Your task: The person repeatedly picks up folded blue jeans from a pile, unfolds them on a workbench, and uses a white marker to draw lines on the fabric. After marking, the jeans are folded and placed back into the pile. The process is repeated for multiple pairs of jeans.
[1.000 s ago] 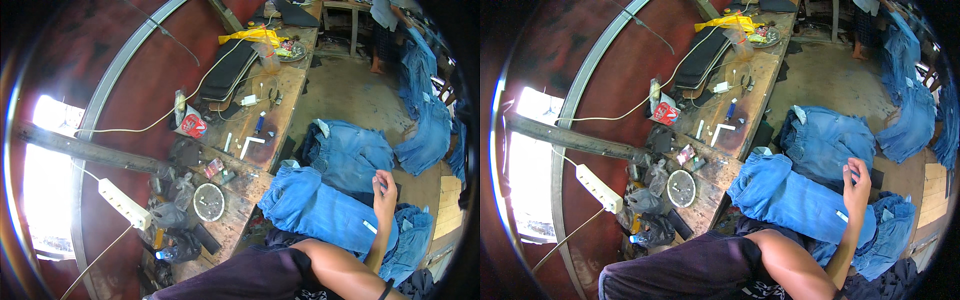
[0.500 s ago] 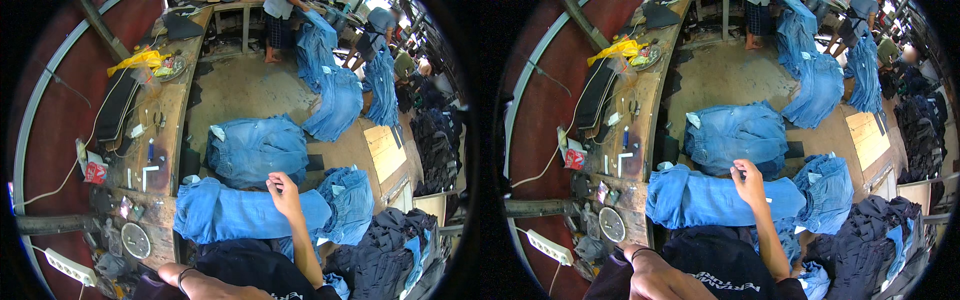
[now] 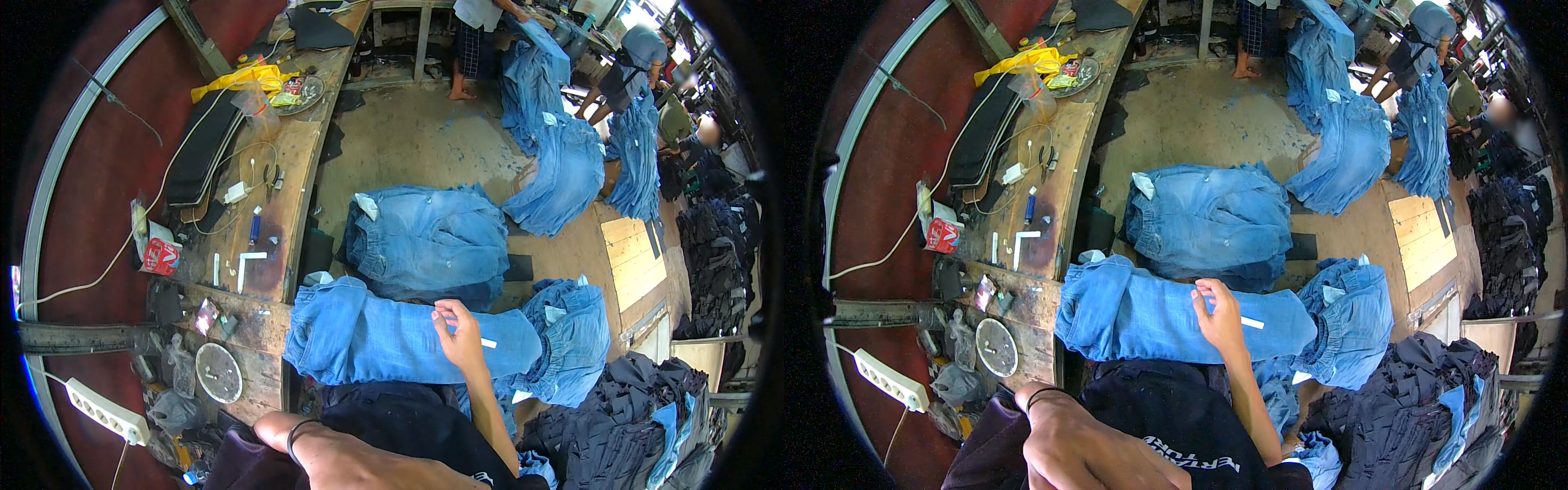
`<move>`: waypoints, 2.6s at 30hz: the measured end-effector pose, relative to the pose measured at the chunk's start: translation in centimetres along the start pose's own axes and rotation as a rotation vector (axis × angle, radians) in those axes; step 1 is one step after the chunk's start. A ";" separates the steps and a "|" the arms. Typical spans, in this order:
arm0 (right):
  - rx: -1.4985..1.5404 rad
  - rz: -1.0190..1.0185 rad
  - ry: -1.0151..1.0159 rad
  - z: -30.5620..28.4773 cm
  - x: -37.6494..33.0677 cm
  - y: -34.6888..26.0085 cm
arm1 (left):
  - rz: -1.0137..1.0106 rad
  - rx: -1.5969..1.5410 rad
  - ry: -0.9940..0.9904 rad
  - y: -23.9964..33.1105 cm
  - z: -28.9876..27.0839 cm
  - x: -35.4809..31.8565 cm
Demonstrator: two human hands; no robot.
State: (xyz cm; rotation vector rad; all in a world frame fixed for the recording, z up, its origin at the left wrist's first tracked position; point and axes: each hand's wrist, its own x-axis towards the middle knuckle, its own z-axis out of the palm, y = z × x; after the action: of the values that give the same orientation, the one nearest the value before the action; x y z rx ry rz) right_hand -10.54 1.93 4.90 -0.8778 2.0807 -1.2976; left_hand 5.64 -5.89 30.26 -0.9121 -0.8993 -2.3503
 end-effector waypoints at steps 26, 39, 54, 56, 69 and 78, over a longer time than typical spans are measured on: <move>0.029 -0.052 0.033 0.0 -1.4 2.5 | -0.050 -0.048 -0.167 -1.5 -1.2 0.6; -0.523 -0.062 0.354 -5.8 -5.3 3.7 | -0.656 0.693 0.199 2.4 -5.5 -4.8; -0.691 -0.239 0.270 -5.4 -6.0 8.8 | -0.779 0.653 1.556 6.0 -13.5 -28.5; -0.583 -0.218 0.330 -5.1 -6.0 9.3 | -0.681 0.193 1.551 5.6 -12.8 -27.1; -0.665 -0.203 0.511 -3.1 -4.8 10.6 | -0.925 0.380 1.426 -5.4 -16.8 -18.5; -0.649 -0.153 0.505 -3.1 -4.4 10.0 | -1.079 0.957 0.769 -7.7 -20.5 -18.6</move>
State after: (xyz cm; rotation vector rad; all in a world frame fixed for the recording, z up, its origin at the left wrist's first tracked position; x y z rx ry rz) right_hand -12.39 10.30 -2.51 -1.0630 2.9777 -0.9832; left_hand 4.99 -11.96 2.19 1.0119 -2.1022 -2.1038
